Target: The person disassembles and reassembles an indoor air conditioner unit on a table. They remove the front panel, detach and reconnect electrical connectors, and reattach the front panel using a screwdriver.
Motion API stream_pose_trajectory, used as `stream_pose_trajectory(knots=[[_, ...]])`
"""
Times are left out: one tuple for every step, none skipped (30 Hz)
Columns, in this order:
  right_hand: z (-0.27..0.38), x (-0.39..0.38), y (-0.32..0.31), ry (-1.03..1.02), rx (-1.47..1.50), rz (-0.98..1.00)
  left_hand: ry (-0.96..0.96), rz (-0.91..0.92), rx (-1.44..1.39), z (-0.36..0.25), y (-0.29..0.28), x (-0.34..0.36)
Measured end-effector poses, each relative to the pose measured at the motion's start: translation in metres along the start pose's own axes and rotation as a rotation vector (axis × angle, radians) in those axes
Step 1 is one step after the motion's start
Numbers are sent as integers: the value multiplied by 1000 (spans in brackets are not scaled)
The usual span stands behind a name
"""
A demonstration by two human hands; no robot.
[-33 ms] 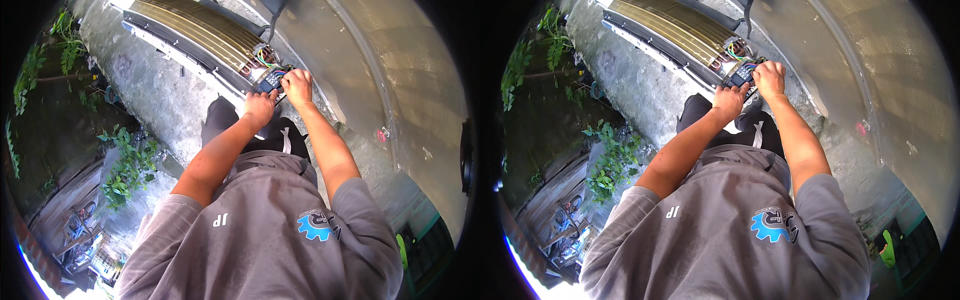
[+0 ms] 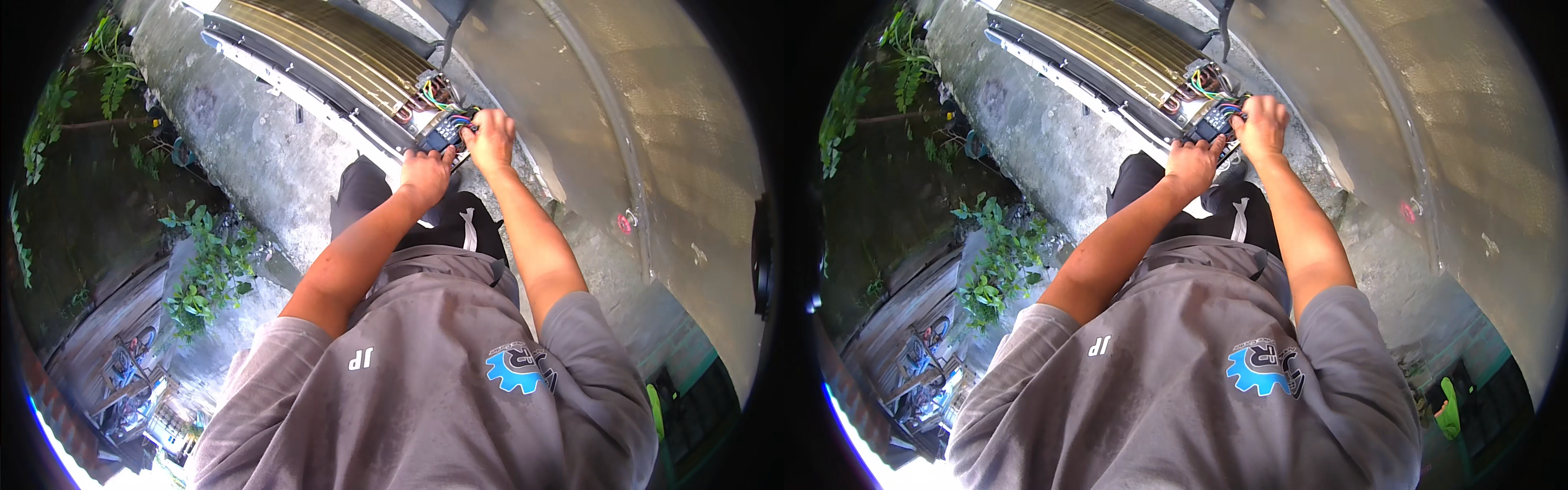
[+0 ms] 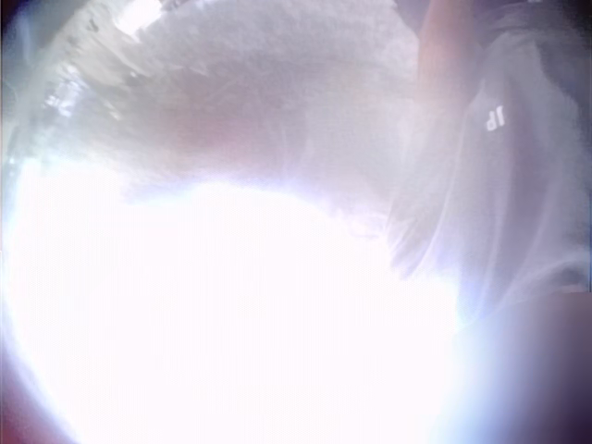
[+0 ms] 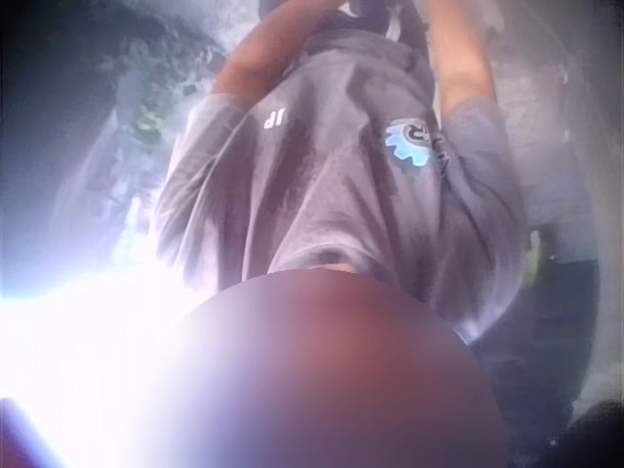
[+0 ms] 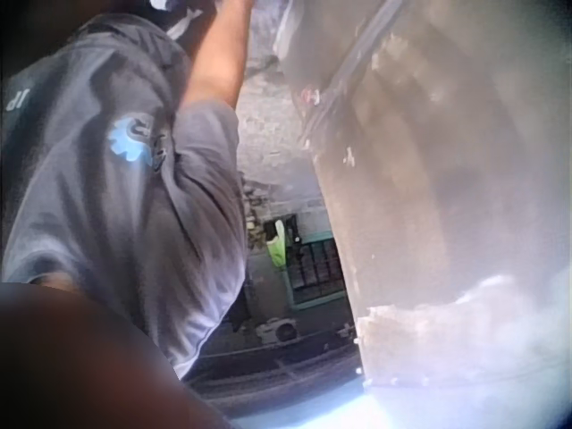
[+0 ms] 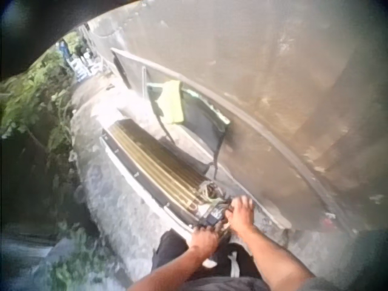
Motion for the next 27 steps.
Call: stream_pose_trajectory(knots=[[-6,3,-6,89,-3,-73,-3,0,-1,0,1,1],[-6,7,-3,107,-53,-32,-2,9,2,1,4,0],[-10,9,7,166,-96,90,-12,13,-2,2,5,1],[-14,16,14,212,-148,171,-11,-10,-12,2,3,3],[-13,18,19,220,-173,247,-14,-10,-20,3,3,3],[-12,20,21,214,-208,289,-14,-22,-27,3,2,4],[-12,20,19,212,-214,301,-7,-16,-21,3,3,5],[-14,18,18,218,-196,316,-8,-5,-22,3,3,5],[-15,16,16,213,-182,318,-5,0,-25,3,3,4],[-15,14,14,186,-157,306,-3,13,-23,3,3,4],[-16,9,6,174,-74,226,-2,2,-14,3,2,3],[-15,8,2,118,-20,187,-4,-13,-19,4,1,3],[-14,5,-6,40,53,137,-7,-20,-21,4,0,3],[-17,0,-6,28,95,133,-9,-17,-19,4,1,3],[-14,-4,-13,-46,89,83,-3,-25,-14,3,1,3],[-6,-5,-16,-139,139,33,-7,-31,-25,3,2,3],[-4,-8,-18,-165,163,17,-7,-30,-32,4,2,3],[1,-8,-17,-204,189,11,-6,-31,-35,4,3,3],[3,-7,-18,-209,193,-15,-4,-37,-39,4,2,3],[-4,-5,-12,-111,197,20,1,-41,-41,4,2,3],[-9,-2,-6,-48,204,50,2,-37,-33,4,2,3],[-10,1,-6,-22,219,38,3,-35,-47,4,2,3],[-2,5,-9,-85,197,-24,0,-25,-52,5,2,3],[1,7,-5,-96,162,-8,-3,-16,-57,5,2,3],[4,8,-2,-105,123,-11,-5,-13,-58,5,2,4],[6,8,0,-114,83,-14,-8,-10,-60,5,2,4],[4,6,3,-96,61,-1,-7,-11,-61,5,2,4]])
Point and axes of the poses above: each hand's wrist, its own x-axis towards the middle knuckle, its own y-axis out of the palm, z = x × y, the point moved 10 cm from there along x, towards the middle knuckle, and after that the axes turned 6 degrees about -y, right-handed, at the moved point
